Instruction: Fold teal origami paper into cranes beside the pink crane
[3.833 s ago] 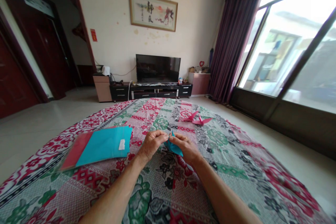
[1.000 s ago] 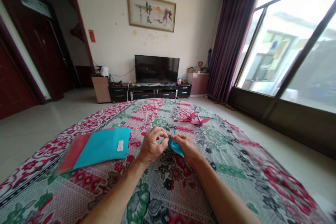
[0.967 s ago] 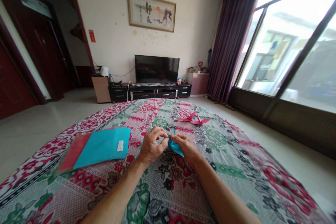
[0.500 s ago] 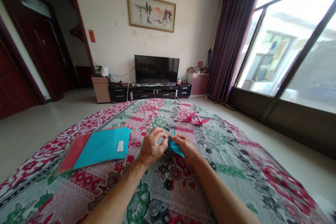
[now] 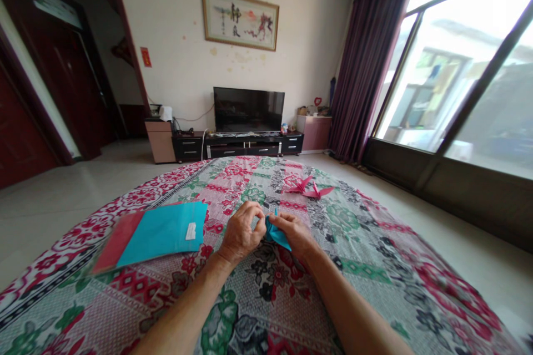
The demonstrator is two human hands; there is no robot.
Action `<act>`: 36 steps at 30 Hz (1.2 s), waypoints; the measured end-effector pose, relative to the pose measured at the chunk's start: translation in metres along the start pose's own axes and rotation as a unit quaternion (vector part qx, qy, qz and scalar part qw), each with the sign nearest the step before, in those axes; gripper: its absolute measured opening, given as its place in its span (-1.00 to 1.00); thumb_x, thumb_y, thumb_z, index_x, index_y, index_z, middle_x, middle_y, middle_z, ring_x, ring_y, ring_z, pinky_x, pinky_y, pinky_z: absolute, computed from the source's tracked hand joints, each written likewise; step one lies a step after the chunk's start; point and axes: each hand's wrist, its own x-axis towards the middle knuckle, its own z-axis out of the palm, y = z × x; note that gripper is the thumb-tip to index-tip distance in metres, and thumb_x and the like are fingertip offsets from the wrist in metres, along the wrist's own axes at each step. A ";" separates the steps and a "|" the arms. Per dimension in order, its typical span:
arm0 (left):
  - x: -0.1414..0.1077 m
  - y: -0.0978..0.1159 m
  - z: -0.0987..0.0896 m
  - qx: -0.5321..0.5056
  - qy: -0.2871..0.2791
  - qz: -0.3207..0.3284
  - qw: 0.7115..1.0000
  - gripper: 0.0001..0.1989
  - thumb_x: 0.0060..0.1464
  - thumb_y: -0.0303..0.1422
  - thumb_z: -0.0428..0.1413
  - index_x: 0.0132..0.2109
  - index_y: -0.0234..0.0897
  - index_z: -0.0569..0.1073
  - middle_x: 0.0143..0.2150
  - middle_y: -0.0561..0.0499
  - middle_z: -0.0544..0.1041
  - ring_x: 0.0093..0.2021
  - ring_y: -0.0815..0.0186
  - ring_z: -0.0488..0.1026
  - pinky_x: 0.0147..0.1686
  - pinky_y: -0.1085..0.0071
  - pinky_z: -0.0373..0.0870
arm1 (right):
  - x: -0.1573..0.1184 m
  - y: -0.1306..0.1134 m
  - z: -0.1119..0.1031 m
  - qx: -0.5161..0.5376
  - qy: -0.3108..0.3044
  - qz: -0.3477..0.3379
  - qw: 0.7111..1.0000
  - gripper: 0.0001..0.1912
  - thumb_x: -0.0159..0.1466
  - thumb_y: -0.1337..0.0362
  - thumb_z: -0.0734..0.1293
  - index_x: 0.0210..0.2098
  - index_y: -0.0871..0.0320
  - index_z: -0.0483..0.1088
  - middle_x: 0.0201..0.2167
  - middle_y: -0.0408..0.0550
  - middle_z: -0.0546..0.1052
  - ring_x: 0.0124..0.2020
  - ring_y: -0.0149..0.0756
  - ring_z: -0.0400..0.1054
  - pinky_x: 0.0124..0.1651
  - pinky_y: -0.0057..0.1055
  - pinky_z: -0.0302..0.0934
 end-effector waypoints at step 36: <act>0.001 0.015 0.002 -0.481 -0.154 -0.516 0.692 -0.67 -0.04 -0.10 0.08 -0.33 -0.32 0.42 -0.48 0.01 0.52 -0.56 0.39 0.47 -0.63 0.55 0.30 | 0.000 -0.005 -0.010 -0.002 -0.074 -0.093 0.993 -0.64 0.07 0.08 0.38 -0.17 0.10 0.47 -0.16 -0.05 0.48 -0.19 -0.27 0.31 -0.14 -0.36 0.18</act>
